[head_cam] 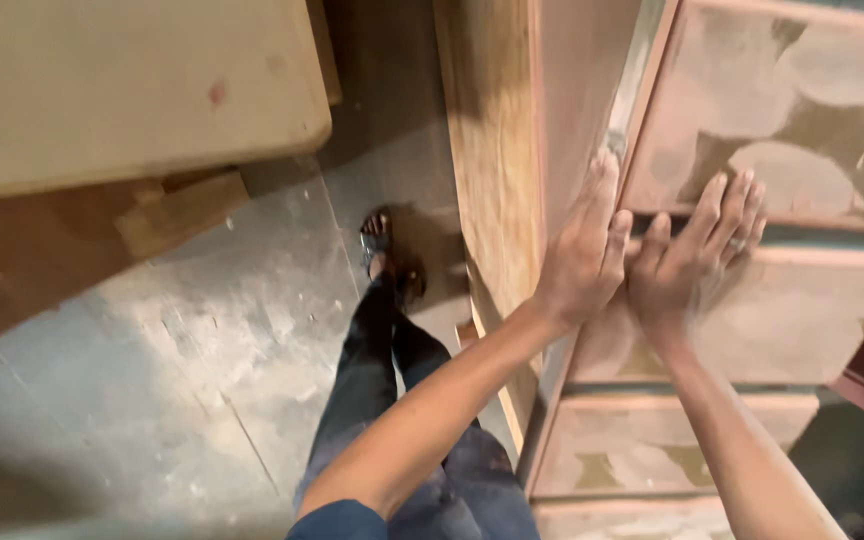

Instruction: The person sands the edges and surfaces of a wooden drawer unit using a sanding block. They move along the unit, smoothing multiple drawer fronts and side panels in a workshop setting.

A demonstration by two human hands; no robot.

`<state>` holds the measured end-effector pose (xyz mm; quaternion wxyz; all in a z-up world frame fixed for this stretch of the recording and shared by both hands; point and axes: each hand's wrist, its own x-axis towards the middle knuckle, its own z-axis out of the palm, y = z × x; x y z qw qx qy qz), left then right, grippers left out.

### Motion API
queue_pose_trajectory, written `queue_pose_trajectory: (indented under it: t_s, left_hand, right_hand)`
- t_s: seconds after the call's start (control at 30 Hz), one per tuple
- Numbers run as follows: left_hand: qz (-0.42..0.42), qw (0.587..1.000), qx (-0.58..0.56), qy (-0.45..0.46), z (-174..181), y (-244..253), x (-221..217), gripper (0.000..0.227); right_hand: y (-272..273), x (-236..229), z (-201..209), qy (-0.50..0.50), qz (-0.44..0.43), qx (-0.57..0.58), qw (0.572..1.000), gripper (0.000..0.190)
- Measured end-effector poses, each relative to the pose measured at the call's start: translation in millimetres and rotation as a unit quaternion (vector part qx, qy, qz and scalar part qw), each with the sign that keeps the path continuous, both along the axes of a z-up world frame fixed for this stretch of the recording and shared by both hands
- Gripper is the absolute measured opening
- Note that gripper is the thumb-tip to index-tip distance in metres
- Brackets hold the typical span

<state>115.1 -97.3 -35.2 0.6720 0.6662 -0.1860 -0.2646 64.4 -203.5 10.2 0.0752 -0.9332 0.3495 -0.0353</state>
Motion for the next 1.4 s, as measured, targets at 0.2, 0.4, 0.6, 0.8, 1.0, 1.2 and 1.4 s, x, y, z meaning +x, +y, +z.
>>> queue_pose_trajectory:
  t_s: [0.2, 0.4, 0.6, 0.8, 1.0, 1.2, 1.4]
  left_hand:
    - [-0.012, 1.0, -0.001, -0.012, 47.5, 85.2, -73.8, 0.051]
    - [0.03, 0.999, -0.015, -0.03, -0.1, -14.6, 7.3, 0.057]
    - [-0.02, 0.998, 0.014, -0.064, 57.6, 81.4, -61.0, 0.058]
    - [0.015, 1.0, -0.012, -0.022, 19.3, 16.3, -24.5, 0.062]
    - [-0.027, 0.995, 0.085, -0.048, 54.9, 61.0, -55.5, 0.058]
    - [-0.015, 0.964, 0.11, -0.24, 19.5, 31.6, -34.0, 0.052]
    - [-0.03, 0.998, 0.057, -0.019, 46.1, 64.9, -51.3, 0.06]
  right_hand:
    - [1.2, 3.3, 9.3, 0.007, 0.032, -0.002, 0.999, 0.061]
    - [2.5, 4.2, 0.5, -0.003, 0.0, -0.001, 1.0, 0.061]
    - [0.8, 1.7, 9.2, 0.018, 0.024, -0.001, 1.0, 0.06]
    - [-1.9, 0.6, 5.0, 0.02, 0.008, 0.004, 1.0, 0.062]
    - [-4.9, -0.4, 3.4, 0.028, 0.021, -0.008, 0.999, 0.062]
    - [-3.7, -0.7, 3.5, 0.021, 0.016, -0.002, 1.0, 0.061]
    - [-2.2, -1.8, 6.7, 0.031, 0.013, 0.005, 0.999, 0.061]
